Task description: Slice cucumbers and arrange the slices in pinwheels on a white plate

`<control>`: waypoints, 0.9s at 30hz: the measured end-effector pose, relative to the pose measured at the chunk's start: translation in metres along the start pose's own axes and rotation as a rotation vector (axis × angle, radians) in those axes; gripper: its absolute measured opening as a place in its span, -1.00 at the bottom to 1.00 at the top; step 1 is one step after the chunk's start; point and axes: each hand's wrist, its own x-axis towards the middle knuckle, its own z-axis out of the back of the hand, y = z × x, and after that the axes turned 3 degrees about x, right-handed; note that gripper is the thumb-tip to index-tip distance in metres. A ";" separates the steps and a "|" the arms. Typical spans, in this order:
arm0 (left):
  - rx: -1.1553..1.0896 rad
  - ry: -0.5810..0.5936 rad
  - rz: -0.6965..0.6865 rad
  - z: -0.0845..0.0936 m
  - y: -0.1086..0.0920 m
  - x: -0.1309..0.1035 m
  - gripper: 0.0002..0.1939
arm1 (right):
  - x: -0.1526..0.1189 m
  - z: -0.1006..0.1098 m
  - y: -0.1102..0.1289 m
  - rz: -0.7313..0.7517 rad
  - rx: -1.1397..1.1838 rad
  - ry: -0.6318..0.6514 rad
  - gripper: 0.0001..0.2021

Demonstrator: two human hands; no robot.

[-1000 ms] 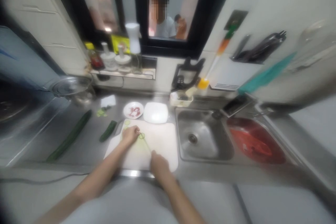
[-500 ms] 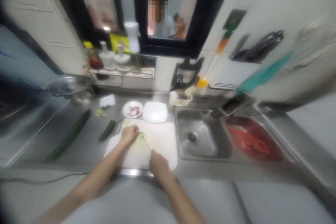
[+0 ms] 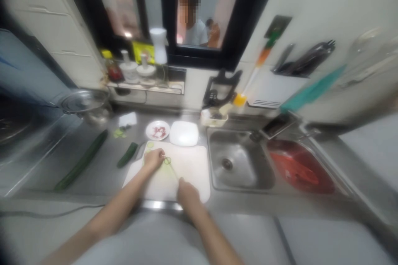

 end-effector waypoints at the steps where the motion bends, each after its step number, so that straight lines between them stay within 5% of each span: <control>1: 0.000 0.000 0.001 0.000 0.000 0.000 -0.87 | 0.000 -0.001 0.000 -0.002 -0.002 -0.001 -0.68; 27: 0.003 -0.004 -0.015 -0.002 0.002 0.002 -0.87 | -0.001 0.000 0.000 -0.014 0.003 0.007 -0.68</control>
